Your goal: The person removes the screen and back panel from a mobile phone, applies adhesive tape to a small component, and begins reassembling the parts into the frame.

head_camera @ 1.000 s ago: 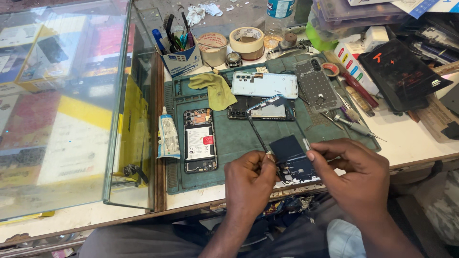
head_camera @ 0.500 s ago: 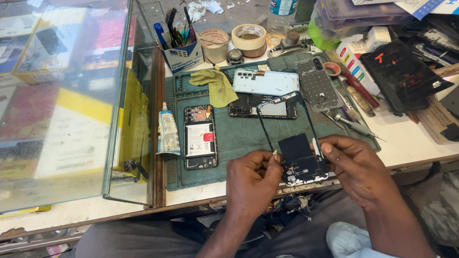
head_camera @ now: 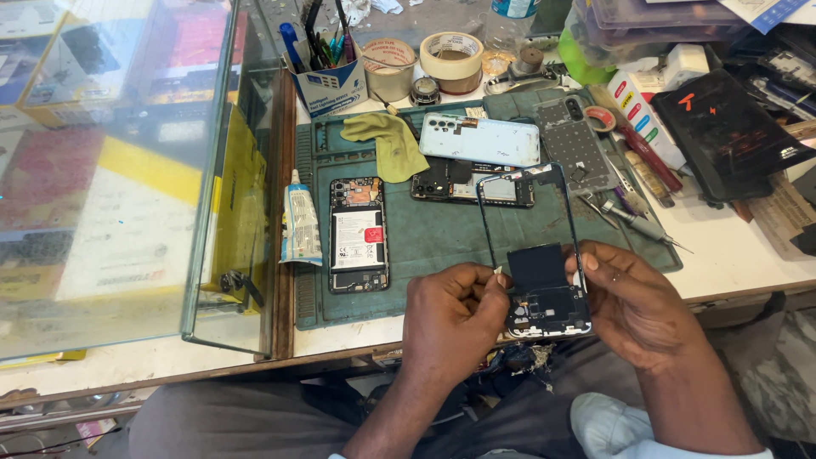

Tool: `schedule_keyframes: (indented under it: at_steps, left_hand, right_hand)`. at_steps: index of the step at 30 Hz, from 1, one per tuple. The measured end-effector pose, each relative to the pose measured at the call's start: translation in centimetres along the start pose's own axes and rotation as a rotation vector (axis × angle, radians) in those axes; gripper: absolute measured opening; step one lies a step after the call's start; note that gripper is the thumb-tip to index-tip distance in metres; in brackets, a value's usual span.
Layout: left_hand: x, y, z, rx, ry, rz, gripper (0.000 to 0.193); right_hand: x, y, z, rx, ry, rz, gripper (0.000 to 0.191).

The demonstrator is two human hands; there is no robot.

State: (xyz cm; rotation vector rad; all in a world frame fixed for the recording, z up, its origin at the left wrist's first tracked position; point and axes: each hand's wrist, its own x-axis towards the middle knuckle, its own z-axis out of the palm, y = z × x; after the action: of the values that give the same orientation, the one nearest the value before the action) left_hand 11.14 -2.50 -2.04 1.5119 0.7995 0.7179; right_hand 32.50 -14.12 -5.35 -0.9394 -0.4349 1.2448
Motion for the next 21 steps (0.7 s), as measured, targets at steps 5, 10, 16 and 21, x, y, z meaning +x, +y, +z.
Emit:
schedule_keyframes:
  at_steps: [5, 10, 16, 21]
  left_hand:
    - [0.04, 0.25, -0.12, 0.022, 0.0, -0.023, 0.016]
    - [0.05, 0.48, -0.26, 0.041, -0.01, -0.022, 0.016]
    - [0.13, 0.6, -0.27, 0.088, -0.006, -0.018, 0.017]
    - [0.27, 0.59, -0.59, 0.077, 0.018, 0.009, 0.017]
  right_hand:
    - [-0.12, -0.06, 0.38, 0.023, -0.043, 0.051, 0.017]
    - [-0.33, -0.1, 0.44, 0.048, -0.07, 0.059, 0.017]
    - [-0.2, 0.09, 0.15, 0.081, -0.098, 0.062, 0.016]
    - [-0.12, -0.2, 0.02, -0.064, -0.007, 0.026, 0.026]
